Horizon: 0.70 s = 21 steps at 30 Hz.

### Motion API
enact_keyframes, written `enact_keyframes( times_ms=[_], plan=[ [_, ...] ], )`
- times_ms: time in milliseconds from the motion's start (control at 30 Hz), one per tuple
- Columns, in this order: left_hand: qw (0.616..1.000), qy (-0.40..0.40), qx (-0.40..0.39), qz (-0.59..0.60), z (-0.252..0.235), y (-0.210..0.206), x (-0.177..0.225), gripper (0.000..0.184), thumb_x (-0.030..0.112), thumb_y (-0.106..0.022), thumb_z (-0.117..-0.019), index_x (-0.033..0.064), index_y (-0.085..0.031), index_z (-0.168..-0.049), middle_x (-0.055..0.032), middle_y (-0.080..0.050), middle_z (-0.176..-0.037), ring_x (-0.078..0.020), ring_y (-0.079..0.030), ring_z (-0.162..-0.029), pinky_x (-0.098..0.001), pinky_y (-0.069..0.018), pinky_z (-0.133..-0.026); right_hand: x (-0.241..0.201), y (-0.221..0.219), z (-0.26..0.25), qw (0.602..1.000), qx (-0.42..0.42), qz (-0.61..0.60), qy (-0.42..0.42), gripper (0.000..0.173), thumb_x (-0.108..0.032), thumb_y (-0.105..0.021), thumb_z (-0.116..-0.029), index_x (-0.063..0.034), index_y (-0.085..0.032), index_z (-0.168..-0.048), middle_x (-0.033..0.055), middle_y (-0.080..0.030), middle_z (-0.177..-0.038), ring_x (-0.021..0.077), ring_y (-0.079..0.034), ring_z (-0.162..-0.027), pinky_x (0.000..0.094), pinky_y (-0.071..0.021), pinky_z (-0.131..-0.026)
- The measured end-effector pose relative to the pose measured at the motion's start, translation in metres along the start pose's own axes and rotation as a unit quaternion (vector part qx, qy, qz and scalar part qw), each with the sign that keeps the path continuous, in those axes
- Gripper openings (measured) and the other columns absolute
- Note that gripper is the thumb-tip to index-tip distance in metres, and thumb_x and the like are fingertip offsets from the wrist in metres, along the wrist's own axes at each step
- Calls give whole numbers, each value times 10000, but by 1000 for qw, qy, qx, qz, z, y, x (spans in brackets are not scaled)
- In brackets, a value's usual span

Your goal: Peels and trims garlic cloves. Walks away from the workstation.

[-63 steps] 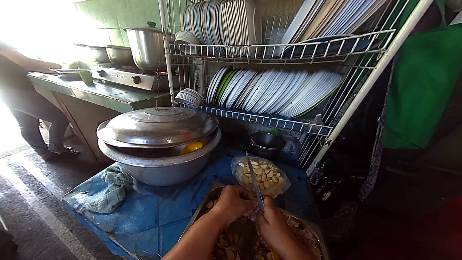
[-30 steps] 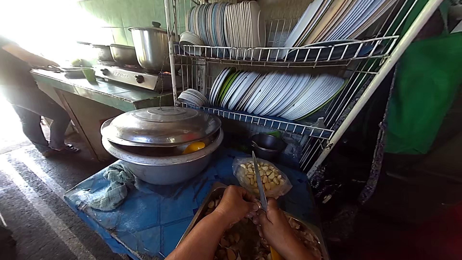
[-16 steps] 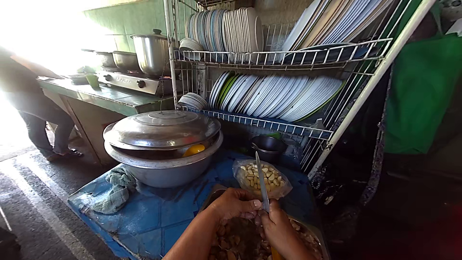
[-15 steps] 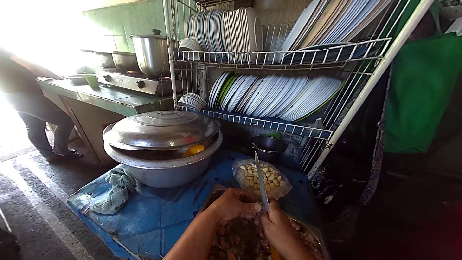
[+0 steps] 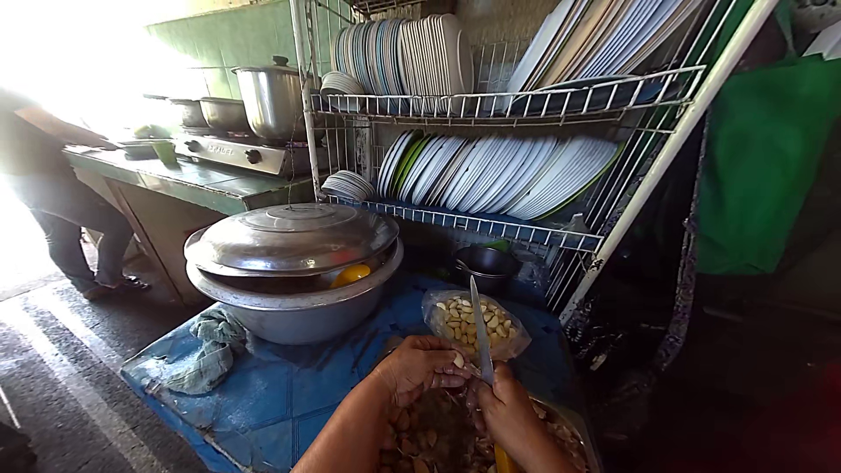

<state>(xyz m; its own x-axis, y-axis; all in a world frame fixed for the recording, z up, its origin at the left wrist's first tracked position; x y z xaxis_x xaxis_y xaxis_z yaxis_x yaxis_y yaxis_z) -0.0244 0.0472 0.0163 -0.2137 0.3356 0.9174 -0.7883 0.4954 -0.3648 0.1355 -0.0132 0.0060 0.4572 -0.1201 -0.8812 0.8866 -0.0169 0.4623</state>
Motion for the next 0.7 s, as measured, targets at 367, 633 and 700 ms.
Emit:
enact_keyframes(
  times_ms=[367,633,700],
  plan=[
    [997,-9,52,-65,-8,5,-9,193,49,-529,-1052,8,-577,-1234,-68,-665,-954,-120,-663,-750,-251,-567,-673,1,0,-1,999,-38,28,-20,350,-75,-422,-1022,-14,-394,-1365,75,-636,-867,159,-613,-580,332,-546,-554],
    [985,-33,51,-162,-8,-2,-10,156,26,-633,-992,-34,-588,-1130,-87,-680,-976,-121,-705,-799,-266,-610,-746,1,0,-1,997,-60,-40,18,334,-87,-439,-1005,-30,-413,-1333,35,-617,-807,121,-592,-547,286,-526,-503],
    [986,-34,48,-157,-9,-3,-11,171,40,-651,-986,-34,-596,-1130,-84,-682,-971,-119,-706,-797,-268,-612,-749,0,-2,0,998,-60,-22,23,337,-97,-437,-1027,-25,-406,-1354,47,-618,-837,130,-604,-571,300,-538,-528]
  ],
)
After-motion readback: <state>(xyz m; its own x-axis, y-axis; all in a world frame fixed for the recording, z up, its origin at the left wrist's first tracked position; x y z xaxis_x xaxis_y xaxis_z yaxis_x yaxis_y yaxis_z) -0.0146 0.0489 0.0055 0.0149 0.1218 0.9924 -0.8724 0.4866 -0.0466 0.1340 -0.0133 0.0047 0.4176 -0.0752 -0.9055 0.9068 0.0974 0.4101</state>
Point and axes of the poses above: each hand's wrist, its own z-axis away from the middle knuckle, its own y-axis out of the back of the hand, x = y × z, the point moved 2 cm from there along -z, towards the middle knuckle
